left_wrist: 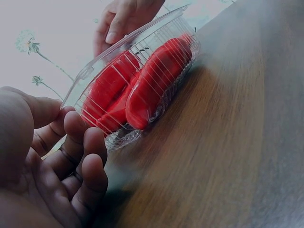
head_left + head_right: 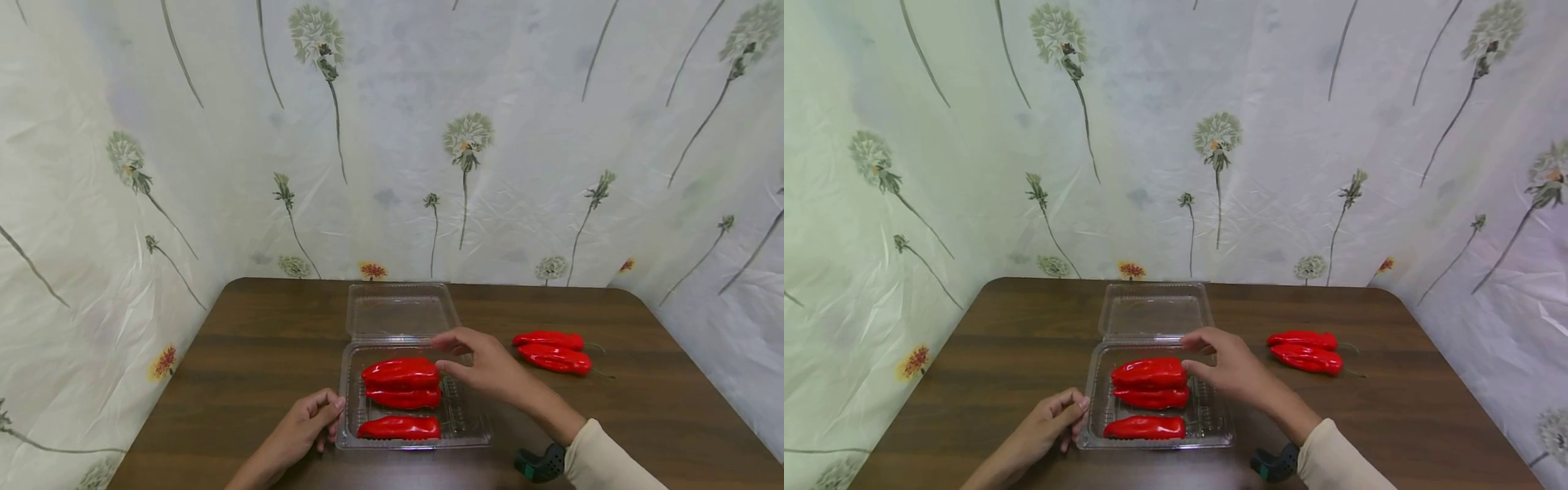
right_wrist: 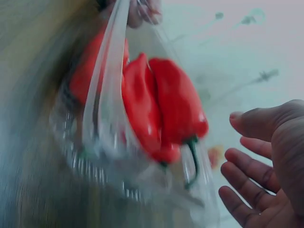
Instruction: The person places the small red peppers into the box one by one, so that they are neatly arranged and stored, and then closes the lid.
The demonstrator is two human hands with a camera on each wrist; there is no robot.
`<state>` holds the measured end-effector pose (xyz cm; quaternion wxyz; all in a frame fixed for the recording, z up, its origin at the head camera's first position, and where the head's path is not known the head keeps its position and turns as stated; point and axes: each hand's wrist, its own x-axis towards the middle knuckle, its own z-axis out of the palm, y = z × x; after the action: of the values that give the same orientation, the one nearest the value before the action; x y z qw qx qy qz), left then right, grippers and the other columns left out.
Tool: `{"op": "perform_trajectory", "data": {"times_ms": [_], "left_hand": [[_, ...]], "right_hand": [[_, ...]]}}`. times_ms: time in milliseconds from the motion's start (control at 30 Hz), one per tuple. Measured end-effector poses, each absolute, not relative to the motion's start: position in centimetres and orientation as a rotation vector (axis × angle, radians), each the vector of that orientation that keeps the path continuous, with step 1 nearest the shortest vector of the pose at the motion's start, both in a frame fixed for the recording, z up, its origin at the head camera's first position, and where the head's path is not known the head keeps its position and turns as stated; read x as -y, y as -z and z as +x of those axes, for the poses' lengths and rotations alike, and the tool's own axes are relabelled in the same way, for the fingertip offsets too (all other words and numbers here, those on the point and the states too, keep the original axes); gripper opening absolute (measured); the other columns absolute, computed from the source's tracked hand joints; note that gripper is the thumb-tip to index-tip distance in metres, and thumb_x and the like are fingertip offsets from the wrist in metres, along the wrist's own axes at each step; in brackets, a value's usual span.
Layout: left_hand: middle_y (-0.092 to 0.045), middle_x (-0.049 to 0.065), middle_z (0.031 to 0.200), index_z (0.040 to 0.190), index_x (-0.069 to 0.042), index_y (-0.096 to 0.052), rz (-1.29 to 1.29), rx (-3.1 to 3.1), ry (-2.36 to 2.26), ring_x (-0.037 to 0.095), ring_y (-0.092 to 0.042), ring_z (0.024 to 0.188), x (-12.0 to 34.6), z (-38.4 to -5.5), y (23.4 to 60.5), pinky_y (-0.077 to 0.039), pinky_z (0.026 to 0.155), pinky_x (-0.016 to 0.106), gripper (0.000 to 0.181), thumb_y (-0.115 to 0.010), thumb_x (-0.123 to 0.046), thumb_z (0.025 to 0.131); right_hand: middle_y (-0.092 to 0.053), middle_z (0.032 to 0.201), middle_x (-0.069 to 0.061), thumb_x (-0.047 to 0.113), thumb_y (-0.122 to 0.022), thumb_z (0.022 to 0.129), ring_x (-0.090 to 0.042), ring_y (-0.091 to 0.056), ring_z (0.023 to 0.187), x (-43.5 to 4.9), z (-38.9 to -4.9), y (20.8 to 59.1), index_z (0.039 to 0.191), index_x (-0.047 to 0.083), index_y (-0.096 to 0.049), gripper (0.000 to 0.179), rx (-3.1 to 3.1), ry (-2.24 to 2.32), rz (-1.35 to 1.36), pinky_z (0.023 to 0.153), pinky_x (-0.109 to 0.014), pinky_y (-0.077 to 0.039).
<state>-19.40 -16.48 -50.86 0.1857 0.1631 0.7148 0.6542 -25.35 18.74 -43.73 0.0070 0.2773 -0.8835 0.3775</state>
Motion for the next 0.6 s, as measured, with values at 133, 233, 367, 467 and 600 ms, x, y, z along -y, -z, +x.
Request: {"op": "perform_trajectory", "data": {"times_ms": [133, 233, 367, 467, 600], "left_hand": [[-0.054, 0.003, 0.078, 0.098, 0.005, -0.053, 0.468, -2.006, -1.849, 0.011, -0.057, 0.068, 16.4, -19.4, 50.7, -0.047, 0.052, 0.021, 0.034, -0.052, -0.028, 0.107], [-0.053, 0.004, 0.078, 0.098, 0.006, -0.053, 0.467, -2.002, -1.851, 0.011, -0.056, 0.068, 16.4, -19.3, 50.7, -0.047, 0.052, 0.021, 0.034, -0.051, -0.027, 0.107], [-0.053, 0.005, 0.079, 0.098, 0.006, -0.053, 0.467, -2.003, -1.849, 0.011, -0.056, 0.068, 16.4, -19.3, 50.8, -0.048, 0.052, 0.021, 0.034, -0.051, -0.027, 0.107], [-0.053, 0.005, 0.078, 0.098, 0.006, -0.053, 0.463, -2.005, -1.848, 0.011, -0.056, 0.067, 16.4, -19.3, 50.8, -0.048, 0.052, 0.021, 0.034, -0.051, -0.027, 0.107], [-0.053, 0.006, 0.078, 0.098, 0.006, -0.053, 0.455, -2.011, -1.848, 0.011, -0.055, 0.067, 16.3, -19.3, 50.7, -0.047, 0.051, 0.021, 0.035, -0.051, -0.027, 0.107]], "right_hand": [[-0.07, 0.117, -0.003, 0.018, -0.08, 0.088, -0.023, -0.068, 0.104, -21.1, -25.3, 44.0, 0.123, 0.012, -0.068, 0.037, 2.744, -1.171, 0.755, 0.092, -0.046, -0.055], [-0.07, 0.117, -0.003, 0.016, -0.081, 0.087, -0.022, -0.069, 0.102, -23.2, -25.4, 44.4, 0.121, 0.013, -0.068, 0.037, 2.743, -1.119, 0.666, 0.089, -0.046, -0.056], [-0.069, 0.12, -0.004, 0.02, -0.081, 0.087, -0.025, -0.069, 0.103, -26.3, -25.4, 45.1, 0.122, 0.016, -0.067, 0.038, 2.775, -1.06, 0.553, 0.086, -0.045, -0.057], [-0.068, 0.122, -0.006, 0.023, -0.08, 0.089, -0.028, -0.069, 0.105, -28.6, -25.3, 45.5, 0.123, 0.017, -0.065, 0.038, 2.801, -1.029, 0.484, 0.086, -0.045, -0.057], [-0.067, 0.122, -0.008, 0.024, -0.078, 0.091, -0.03, -0.068, 0.106, -31.2, -25.1, 45.8, 0.125, 0.013, -0.065, 0.038, 2.819, -0.946, 0.422, 0.088, -0.049, -0.056]]}}
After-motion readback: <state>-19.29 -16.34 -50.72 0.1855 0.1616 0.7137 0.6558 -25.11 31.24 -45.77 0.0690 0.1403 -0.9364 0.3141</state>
